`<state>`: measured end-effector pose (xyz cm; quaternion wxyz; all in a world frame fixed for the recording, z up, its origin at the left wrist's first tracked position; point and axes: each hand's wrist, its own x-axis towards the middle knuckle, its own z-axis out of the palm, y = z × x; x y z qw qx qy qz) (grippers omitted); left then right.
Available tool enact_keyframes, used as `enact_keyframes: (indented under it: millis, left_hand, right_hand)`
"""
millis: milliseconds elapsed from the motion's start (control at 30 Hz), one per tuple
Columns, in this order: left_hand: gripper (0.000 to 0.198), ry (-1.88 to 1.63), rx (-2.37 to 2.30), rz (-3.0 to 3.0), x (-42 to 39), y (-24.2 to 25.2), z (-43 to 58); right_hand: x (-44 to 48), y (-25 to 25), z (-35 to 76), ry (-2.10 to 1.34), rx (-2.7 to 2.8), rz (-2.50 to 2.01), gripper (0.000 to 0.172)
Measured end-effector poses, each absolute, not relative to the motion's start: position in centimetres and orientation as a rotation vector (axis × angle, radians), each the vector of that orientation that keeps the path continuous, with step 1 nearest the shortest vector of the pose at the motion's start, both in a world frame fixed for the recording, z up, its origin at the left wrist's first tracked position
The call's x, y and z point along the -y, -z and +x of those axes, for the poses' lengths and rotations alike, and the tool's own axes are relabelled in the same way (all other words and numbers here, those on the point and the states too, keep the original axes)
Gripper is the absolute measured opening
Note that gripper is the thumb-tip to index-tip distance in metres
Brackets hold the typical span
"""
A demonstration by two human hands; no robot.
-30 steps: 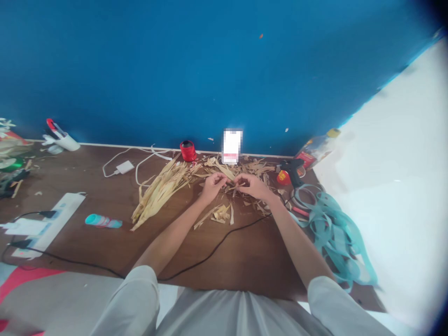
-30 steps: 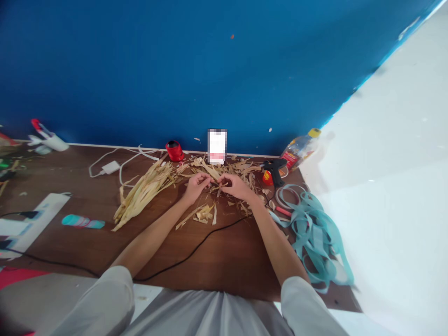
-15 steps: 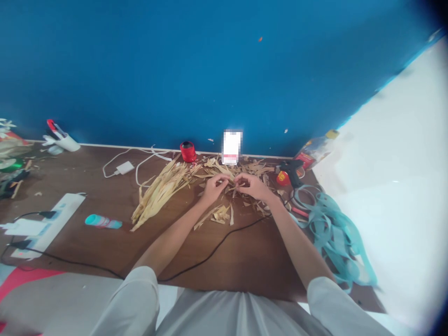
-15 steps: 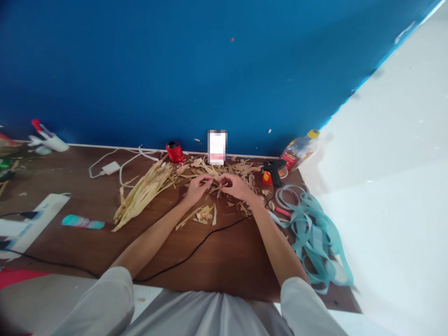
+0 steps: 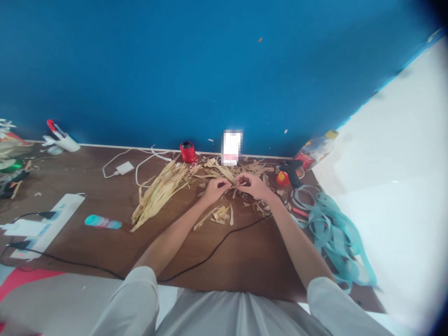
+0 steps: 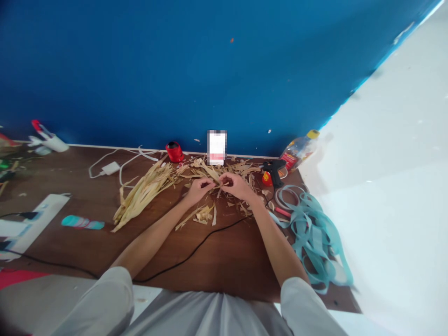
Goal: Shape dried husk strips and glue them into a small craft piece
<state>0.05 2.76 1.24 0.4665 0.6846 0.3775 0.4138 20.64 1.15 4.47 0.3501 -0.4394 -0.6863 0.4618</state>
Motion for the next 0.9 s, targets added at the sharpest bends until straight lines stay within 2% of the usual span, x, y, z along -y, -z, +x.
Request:
enact_keyframes:
  millis: [400, 600, 900]
  left_hand:
    - [0.029, -1.114, -0.989, 1.355, -3.2, -0.7, 0.1]
    - [0.029, -0.858, -0.829, 1.732, -2.5, -1.9, 0.0]
    - [0.025, -0.782, -0.877, 1.778, -2.6, -1.3, 0.1]
  right_hand:
    - [-0.8, -4.7, 20.6, -1.255, 1.789, -1.158, 0.025]
    - [-0.9, -4.6, 20.5, -1.21, 1.77, -1.168, 0.024]
    - [-0.9, -4.4, 20.3, -1.17, 1.778, -1.174, 0.022]
